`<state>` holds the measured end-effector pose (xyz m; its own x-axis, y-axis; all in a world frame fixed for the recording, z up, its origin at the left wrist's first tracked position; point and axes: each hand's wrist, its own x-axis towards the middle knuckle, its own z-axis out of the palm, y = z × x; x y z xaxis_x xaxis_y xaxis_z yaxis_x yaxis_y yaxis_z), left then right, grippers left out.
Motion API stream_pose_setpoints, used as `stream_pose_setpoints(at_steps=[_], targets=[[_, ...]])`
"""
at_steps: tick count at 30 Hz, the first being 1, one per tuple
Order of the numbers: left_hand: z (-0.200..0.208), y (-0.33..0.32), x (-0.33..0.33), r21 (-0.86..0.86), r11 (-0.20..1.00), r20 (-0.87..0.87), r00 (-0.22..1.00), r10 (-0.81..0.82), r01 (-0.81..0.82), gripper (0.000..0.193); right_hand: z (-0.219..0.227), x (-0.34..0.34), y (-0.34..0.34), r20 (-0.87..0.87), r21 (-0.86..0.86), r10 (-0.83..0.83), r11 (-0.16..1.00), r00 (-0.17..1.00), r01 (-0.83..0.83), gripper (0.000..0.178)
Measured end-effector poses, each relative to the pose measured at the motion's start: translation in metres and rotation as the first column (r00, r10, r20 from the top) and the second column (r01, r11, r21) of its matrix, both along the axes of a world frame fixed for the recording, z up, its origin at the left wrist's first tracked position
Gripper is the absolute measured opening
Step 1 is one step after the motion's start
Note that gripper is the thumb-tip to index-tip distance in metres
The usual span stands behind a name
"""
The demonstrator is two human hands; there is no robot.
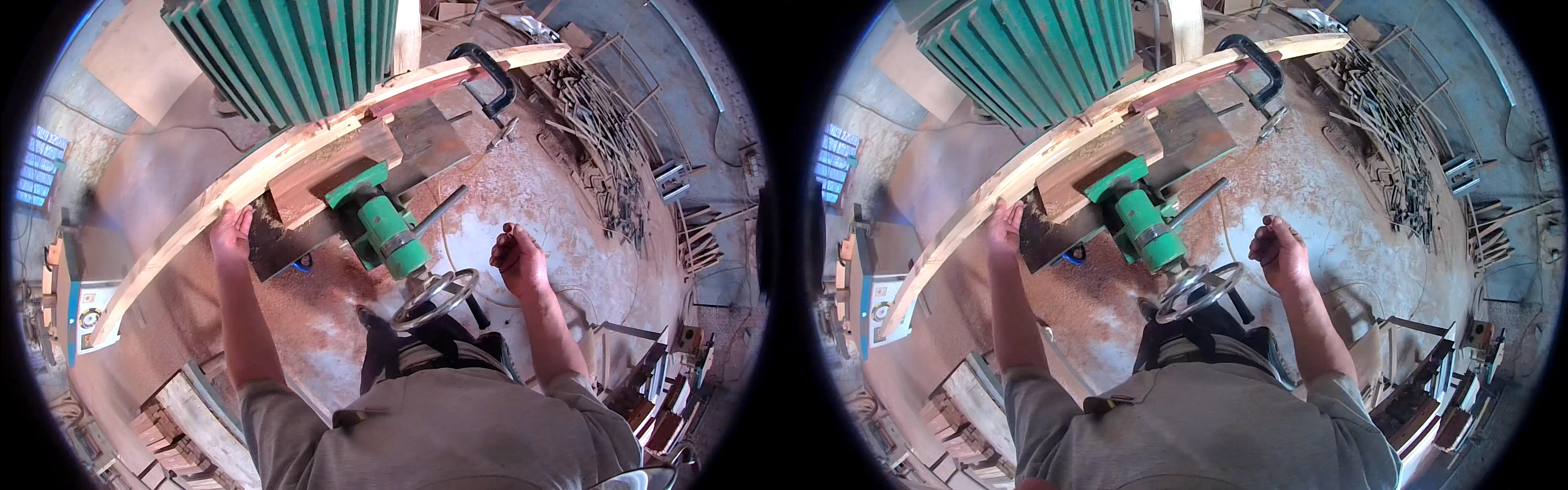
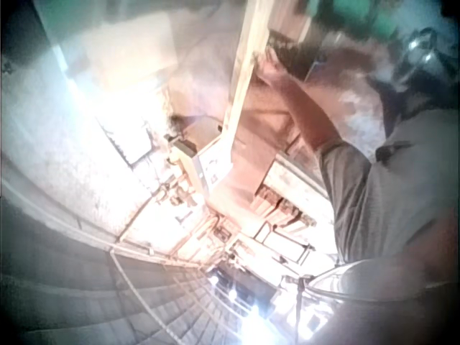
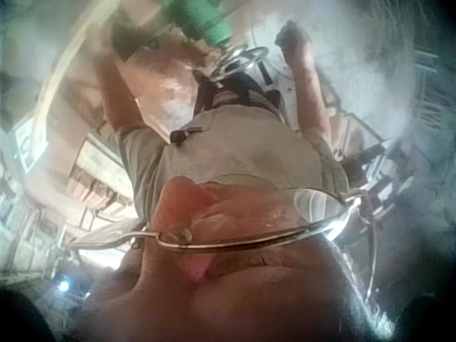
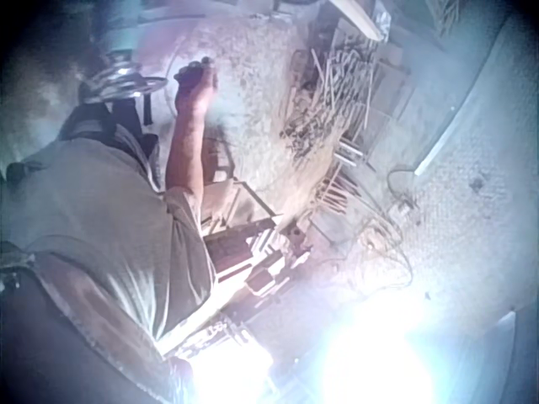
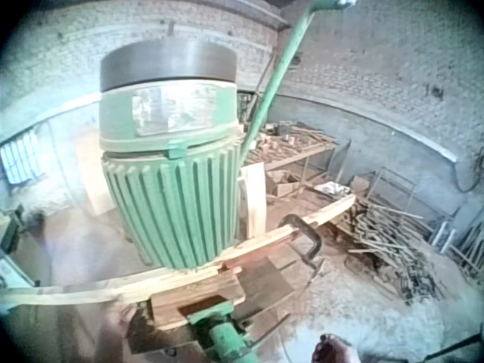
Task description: The person repeatedly feeds wooden planks into a green spindle moulder, guiding them through the cutter head to shape the edges. After each pass, the person removes the plank and places it on a nearby table before picking up the next piece.
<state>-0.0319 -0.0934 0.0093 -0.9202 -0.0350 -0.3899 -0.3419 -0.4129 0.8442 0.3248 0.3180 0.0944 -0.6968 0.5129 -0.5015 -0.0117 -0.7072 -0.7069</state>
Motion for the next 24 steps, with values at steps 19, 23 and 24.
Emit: stream_pose_setpoints(at_steps=[19,23,24], targets=[[-0.002,0.035,0.007,0.102,0.992,0.023,0.997,-0.08,0.077,0.036,0.033,-0.147,-0.028,-0.011,-0.074,-0.038,0.997,0.999,0.037,0.045],[0.002,0.036,0.009,0.168,0.984,0.026,0.997,-0.072,0.067,0.033,0.103,-0.171,-0.138,0.293,0.77,0.637,0.285,0.713,-0.571,0.043],[0.004,0.035,0.009,0.204,0.976,0.032,0.996,-0.08,0.072,0.032,0.105,-0.178,-0.176,0.397,0.837,0.759,-0.069,0.516,-0.542,0.045]])
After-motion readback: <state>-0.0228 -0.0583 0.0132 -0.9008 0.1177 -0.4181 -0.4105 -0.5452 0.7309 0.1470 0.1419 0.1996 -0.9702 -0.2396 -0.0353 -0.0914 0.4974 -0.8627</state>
